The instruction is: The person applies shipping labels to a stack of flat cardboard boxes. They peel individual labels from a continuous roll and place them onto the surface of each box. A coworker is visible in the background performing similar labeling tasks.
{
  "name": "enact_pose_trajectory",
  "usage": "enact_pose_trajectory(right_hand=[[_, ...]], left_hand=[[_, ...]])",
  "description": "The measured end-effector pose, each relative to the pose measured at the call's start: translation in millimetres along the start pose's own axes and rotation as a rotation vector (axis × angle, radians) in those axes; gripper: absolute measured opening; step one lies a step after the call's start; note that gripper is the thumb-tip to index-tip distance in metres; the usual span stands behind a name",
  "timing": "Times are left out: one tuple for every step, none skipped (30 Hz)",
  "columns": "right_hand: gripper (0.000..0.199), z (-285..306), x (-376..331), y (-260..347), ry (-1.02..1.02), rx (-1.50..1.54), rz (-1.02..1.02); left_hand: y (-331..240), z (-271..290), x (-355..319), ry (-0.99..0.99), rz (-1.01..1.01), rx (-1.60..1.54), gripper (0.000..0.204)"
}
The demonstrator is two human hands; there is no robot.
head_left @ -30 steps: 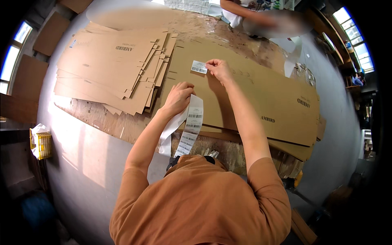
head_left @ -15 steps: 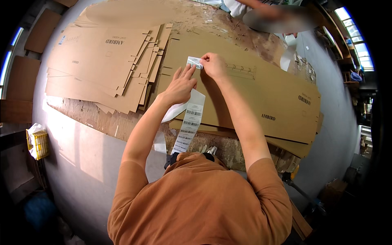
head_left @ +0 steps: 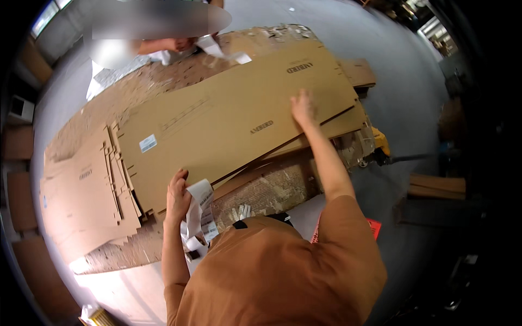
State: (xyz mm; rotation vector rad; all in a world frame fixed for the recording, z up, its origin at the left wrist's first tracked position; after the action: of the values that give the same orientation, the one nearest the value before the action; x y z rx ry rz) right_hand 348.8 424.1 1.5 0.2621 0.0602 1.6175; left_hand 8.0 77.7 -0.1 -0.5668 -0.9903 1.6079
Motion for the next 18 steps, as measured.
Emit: enact_pose_trajectory(right_hand=[[0.046,20.8,8.3,-45.1,-0.028,-0.117,-0.061],[0.046,28.9,17.9,-101.7,-0.059,-0.213,-0.147],[0.047,39.6,22.3,-132.0,0.009,-0.243,-0.239],[0.047,53.4,23.7,-154.4,0.035,-0.233,-0.284],[0.05,52.8,31.2,-181.9,0.013,-0.225,-0.326],[0.051,53.4,36.3,-202.8,0.009,-0.209,-0.342],[0.052,54.2,43.3,-216.5,0.005,-0.193,-0.35],[0.053,53.2,49.6,-228.0,0.001,-0.178,-0.356],[0.056,51.8,57.3,-234.9,0.02,-0.173,-0.36],[0.056,50.6,63.7,-239.4,0.023,-0.183,-0.352],[0.056,48.9,68.2,-243.6,0.026,-0.193,-0.344],[0.055,48.8,71.8,-240.4,0.032,-0.201,-0.331],[0.055,47.2,75.3,-238.4,0.061,-0.189,-0.329],[0.055,45.8,78.6,-235.7,0.09,-0.178,-0.328],[0.054,48.5,79.3,-236.1,0.118,-0.173,-0.334],[0.054,47.6,83.3,-237.7,0.112,-0.193,-0.322],[0.054,43.4,87.2,-239.9,0.107,-0.213,-0.311],[0.053,44.3,89.3,-241.5,0.101,-0.239,-0.301]], left_hand=[[-10.1,-11.0,-0.5,0.015,-0.009,0.091,0.009],[-20.4,-20.1,1.3,-0.007,-0.033,0.106,0.007],[-19.8,-23.3,-1.1,-0.052,-0.003,0.088,0.007],[-18.4,-26.7,-3.8,-0.098,0.028,0.066,0.007],[-12.9,-29.8,-5.4,-0.113,0.051,0.062,0.006],[-3.8,-31.0,-5.2,-0.126,0.071,0.06,0.006],[-0.9,-29.4,-5.3,-0.147,0.096,0.056,0.005],[1.3,-29.4,-6.3,-0.159,0.115,0.033,0.005],[-0.9,-29.0,-5.1,-0.175,0.132,0.008,0.005],[-3.2,-28.3,-4.3,-0.191,0.148,-0.017,0.006],[-5.1,-27.4,-4.1,-0.201,0.168,-0.018,0.009],[-4.9,-26.2,-4.9,-0.207,0.171,0.0,0.009],[-4.7,-24.8,-5.1,-0.212,0.174,0.018,0.009],[-4.5,-24.3,-5.7,-0.217,0.177,0.035,0.008],[-7.7,-26.3,-5.9,-0.224,0.187,0.044,0.008],[-8.4,-27.3,-5.6,-0.229,0.19,0.036,0.009],[-7.6,-26.5,-5.1,-0.233,0.193,0.027,0.009],[-6.5,-27.6,-5.0,-0.236,0.198,0.014,0.009]])
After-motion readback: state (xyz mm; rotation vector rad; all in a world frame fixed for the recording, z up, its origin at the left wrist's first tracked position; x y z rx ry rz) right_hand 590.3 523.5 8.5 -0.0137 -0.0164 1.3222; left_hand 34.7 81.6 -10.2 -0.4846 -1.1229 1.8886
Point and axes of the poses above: each hand's wrist, its own x-axis towards the middle knuckle, its own z-axis out of the back of the hand, y = z × x, the point moved 9 cm from there along x, towards the middle knuckle, and after that the axes turned 7 degrees about -x, right-handed, at the moved point
